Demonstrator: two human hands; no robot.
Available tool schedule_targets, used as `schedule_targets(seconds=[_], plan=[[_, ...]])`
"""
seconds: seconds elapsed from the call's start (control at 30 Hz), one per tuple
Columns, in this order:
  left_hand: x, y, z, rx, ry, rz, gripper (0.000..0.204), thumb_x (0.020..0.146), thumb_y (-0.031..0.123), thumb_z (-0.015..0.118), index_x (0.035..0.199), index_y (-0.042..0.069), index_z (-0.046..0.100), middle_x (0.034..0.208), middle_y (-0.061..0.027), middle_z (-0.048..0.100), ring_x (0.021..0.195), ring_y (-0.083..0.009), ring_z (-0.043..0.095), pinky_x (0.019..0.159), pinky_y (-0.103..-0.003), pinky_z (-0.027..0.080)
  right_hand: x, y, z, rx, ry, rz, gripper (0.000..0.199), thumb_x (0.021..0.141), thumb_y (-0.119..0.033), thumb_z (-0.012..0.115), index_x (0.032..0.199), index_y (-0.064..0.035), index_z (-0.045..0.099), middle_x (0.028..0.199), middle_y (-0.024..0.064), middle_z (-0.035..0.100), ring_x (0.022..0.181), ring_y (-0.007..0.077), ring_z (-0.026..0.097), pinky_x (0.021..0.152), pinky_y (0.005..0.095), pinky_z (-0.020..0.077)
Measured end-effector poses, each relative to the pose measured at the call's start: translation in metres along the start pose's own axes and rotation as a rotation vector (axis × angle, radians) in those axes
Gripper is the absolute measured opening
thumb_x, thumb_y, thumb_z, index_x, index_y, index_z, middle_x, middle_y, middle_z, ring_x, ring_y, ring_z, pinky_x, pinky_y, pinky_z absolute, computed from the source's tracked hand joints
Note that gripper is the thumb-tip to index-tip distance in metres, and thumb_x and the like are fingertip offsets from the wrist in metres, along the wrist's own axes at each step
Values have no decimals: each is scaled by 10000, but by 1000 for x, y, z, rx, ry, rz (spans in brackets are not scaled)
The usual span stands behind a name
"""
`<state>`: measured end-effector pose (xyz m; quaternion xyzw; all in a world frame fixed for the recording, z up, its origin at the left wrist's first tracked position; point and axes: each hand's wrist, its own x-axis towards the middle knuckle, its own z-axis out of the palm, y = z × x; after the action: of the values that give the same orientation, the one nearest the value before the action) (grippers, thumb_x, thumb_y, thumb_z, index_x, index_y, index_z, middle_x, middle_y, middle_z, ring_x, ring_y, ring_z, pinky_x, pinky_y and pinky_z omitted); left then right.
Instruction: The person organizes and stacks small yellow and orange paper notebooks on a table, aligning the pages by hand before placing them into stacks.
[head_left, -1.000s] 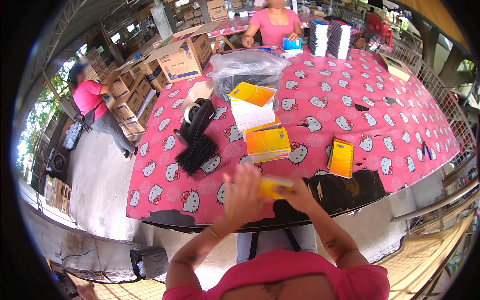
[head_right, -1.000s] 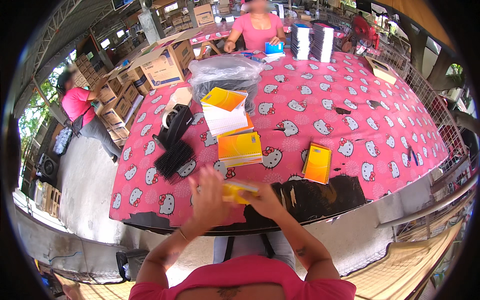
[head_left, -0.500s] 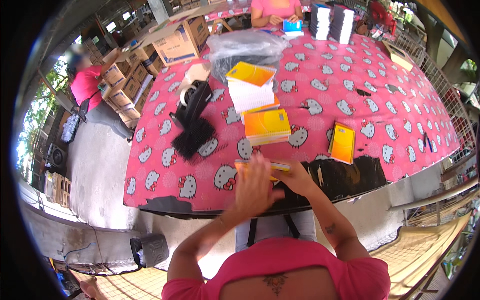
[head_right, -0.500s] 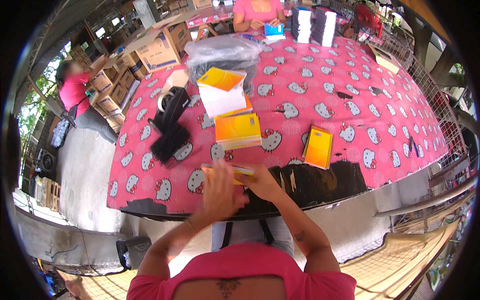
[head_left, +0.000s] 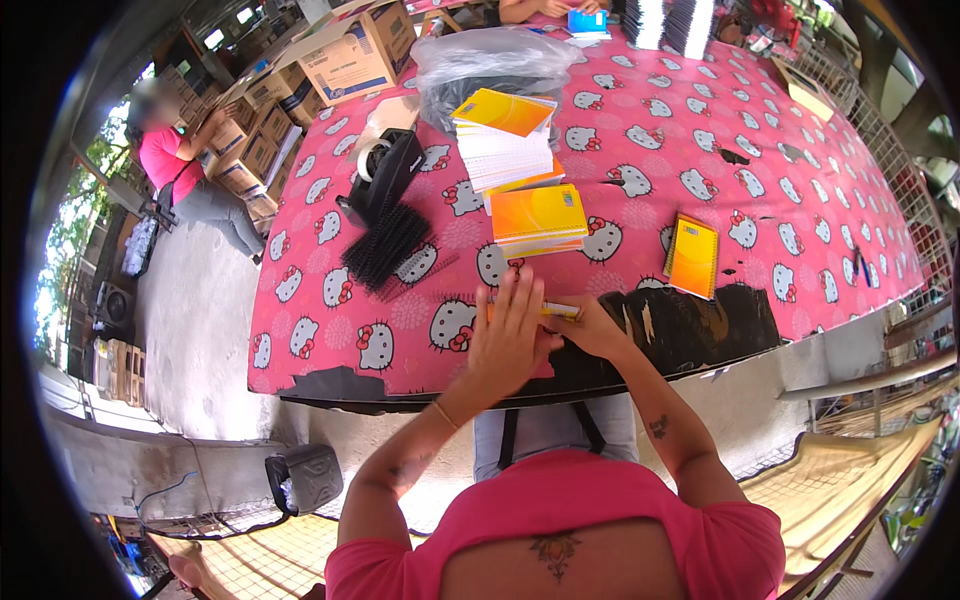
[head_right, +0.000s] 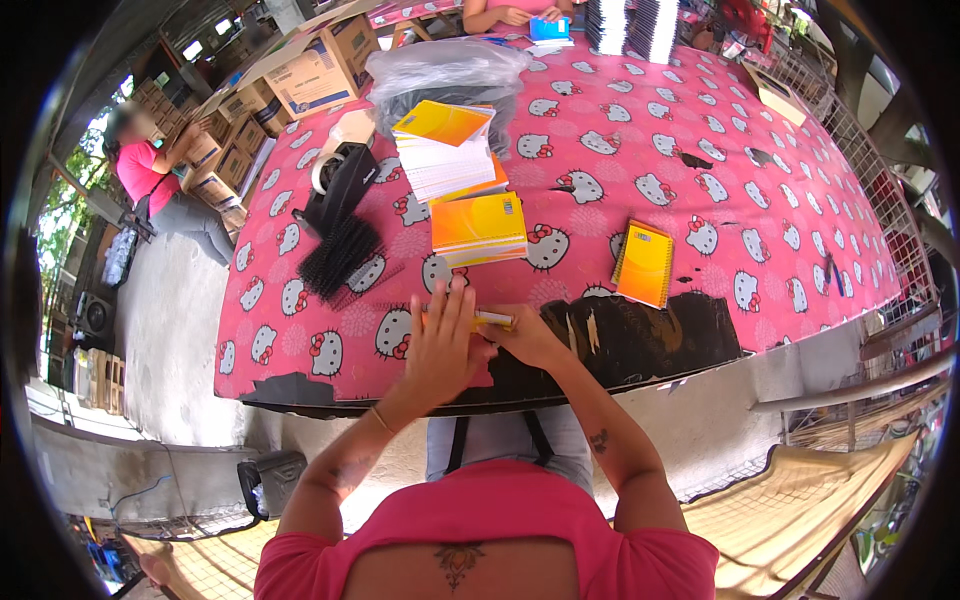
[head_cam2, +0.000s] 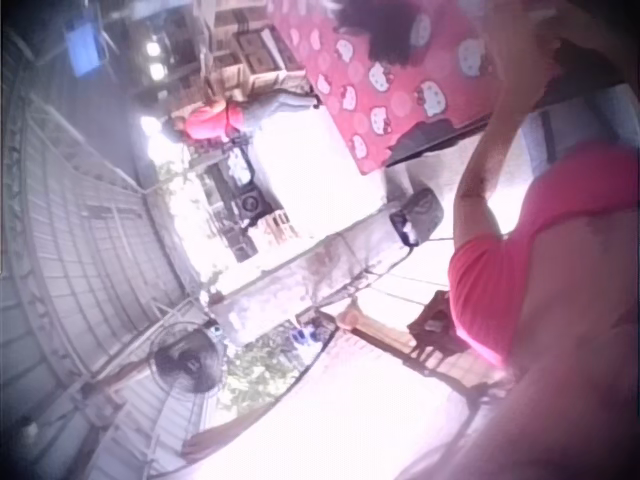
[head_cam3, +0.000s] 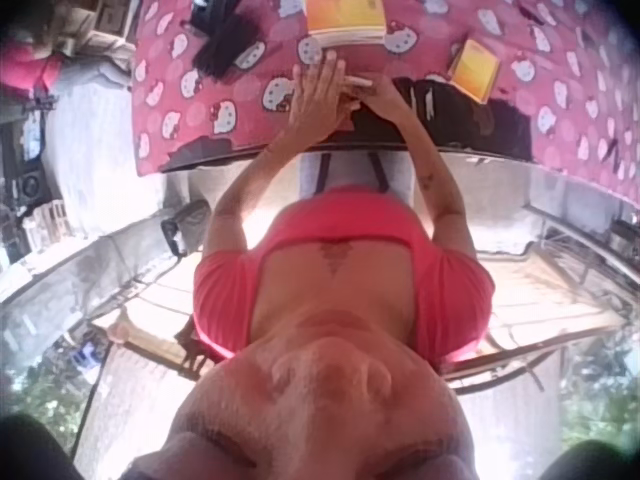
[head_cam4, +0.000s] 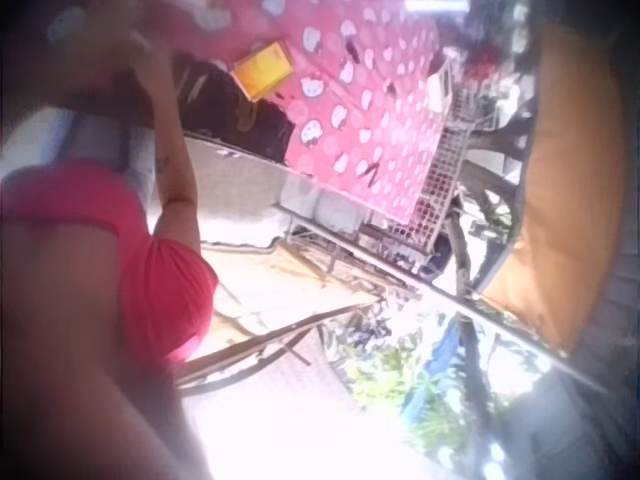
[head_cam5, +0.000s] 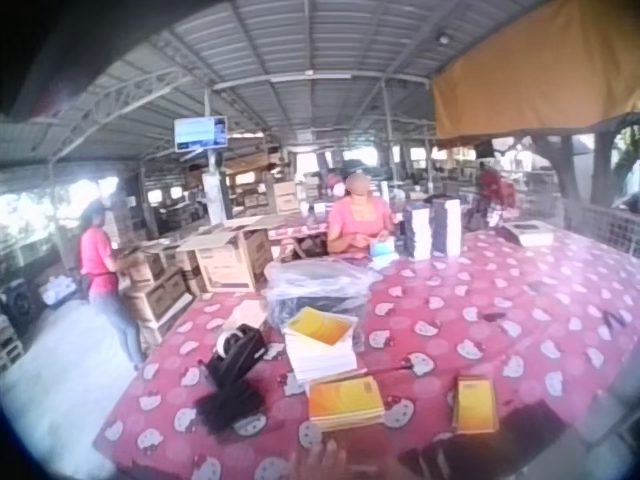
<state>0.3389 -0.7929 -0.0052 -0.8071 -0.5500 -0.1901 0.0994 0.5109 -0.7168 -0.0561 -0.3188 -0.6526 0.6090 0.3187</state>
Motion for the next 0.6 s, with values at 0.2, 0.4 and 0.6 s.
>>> schedule_targets(seconds=[0.2, 0.4, 0.6], plan=[[14, 3, -7, -63, 23, -47, 862, 920, 533, 537, 1469, -93, 314, 1540, -275, 313, 1463, -411, 258, 1142, -642, 162, 3, -4, 1, -64, -23, -88, 326, 922, -59, 640, 1246, -25, 635, 944, 31, 694, 820, 79, 598, 704, 275, 517], [-28, 20, 12, -82, -64, 90, 878, 915, 557, 531, 1476, -80, 309, 1553, -270, 295, 1471, -404, 246, 1150, -635, 147, 3, 6, 3, 33, -24, -84, 299, 900, -37, 644, 1197, -5, 636, 989, 45, 706, 867, 95, 610, 765, 301, 522], [-18, 25, 5, -120, -159, 71, 859, 924, 563, 506, 1478, -66, 320, 1569, -249, 278, 1487, -374, 229, 1164, -607, 134, 1, 1, 3, -76, 2, -237, 289, 875, -52, 664, 1156, 13, 640, 1008, 98, 718, 912, 152, 659, 828, 335, 522]])
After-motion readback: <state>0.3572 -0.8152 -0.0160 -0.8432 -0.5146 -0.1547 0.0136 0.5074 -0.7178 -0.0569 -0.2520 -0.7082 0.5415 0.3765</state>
